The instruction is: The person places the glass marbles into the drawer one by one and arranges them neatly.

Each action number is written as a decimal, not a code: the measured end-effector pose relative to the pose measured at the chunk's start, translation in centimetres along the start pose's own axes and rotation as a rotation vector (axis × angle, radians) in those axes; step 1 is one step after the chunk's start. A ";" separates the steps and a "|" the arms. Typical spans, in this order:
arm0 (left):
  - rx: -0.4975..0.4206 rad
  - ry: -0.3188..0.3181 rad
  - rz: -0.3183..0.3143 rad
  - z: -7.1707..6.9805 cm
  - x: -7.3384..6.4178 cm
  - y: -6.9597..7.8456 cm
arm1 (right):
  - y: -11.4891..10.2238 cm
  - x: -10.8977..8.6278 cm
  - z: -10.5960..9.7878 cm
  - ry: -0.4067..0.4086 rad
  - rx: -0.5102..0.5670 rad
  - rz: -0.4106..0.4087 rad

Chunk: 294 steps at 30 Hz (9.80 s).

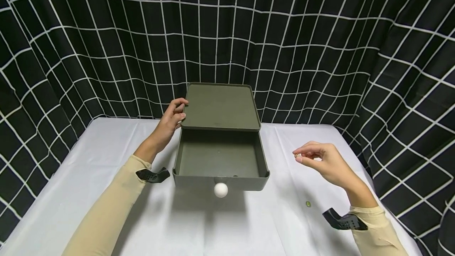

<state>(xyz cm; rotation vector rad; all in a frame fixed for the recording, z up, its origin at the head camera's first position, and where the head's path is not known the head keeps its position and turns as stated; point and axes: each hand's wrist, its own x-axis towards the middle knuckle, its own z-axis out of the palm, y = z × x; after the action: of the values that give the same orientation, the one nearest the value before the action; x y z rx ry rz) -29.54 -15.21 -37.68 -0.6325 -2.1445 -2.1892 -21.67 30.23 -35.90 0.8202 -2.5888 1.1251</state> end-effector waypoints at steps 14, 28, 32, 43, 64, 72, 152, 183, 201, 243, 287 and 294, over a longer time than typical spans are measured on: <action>-0.016 -0.007 -0.001 0.0 0.1 0.1 | -3.3 2.5 0.8 0.007 0.044 -0.116; -0.020 0.005 -0.001 0.0 0.1 0.0 | -6.4 4.6 2.2 0.007 0.081 -0.166; -0.027 0.008 -0.006 0.0 0.1 -0.1 | -6.9 5.0 2.5 -0.012 0.098 -0.175; -0.006 -0.010 0.007 0.4 0.0 0.0 | -8.3 6.1 3.7 -0.078 0.124 -0.178; 0.003 -0.008 0.010 0.3 -0.1 0.0 | -9.5 6.2 4.8 -0.145 0.061 -0.180; 0.002 -0.009 0.021 0.4 0.2 0.1 | -10.0 6.3 4.9 -0.163 0.056 -0.180; 0.001 -0.035 -0.019 0.4 0.0 0.1 | 1.8 -4.5 -1.0 -0.085 -0.041 0.063; 0.004 -0.052 0.002 0.5 0.6 -0.5 | 9.3 -9.6 0.9 -0.380 0.160 0.348; 0.002 -0.028 -0.006 -0.2 -0.1 -0.3 | 8.8 -9.0 2.0 -0.375 0.108 0.327; -0.037 -0.015 -0.002 0.1 -0.1 -0.1 | 8.0 -8.7 1.7 -0.322 0.071 0.290; -0.030 0.013 0.005 0.1 -0.1 0.1 | 2.8 -2.5 2.3 -0.098 0.045 0.072; -0.027 0.006 0.005 0.2 0.0 0.2 | 2.3 -2.0 2.2 -0.096 0.062 0.046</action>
<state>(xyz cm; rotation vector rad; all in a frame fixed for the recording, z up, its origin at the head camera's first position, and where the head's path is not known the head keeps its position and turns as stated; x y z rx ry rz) -29.44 -15.05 -37.54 -0.6311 -2.1119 -2.2186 -21.25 30.69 -39.57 0.8518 -2.6754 1.2131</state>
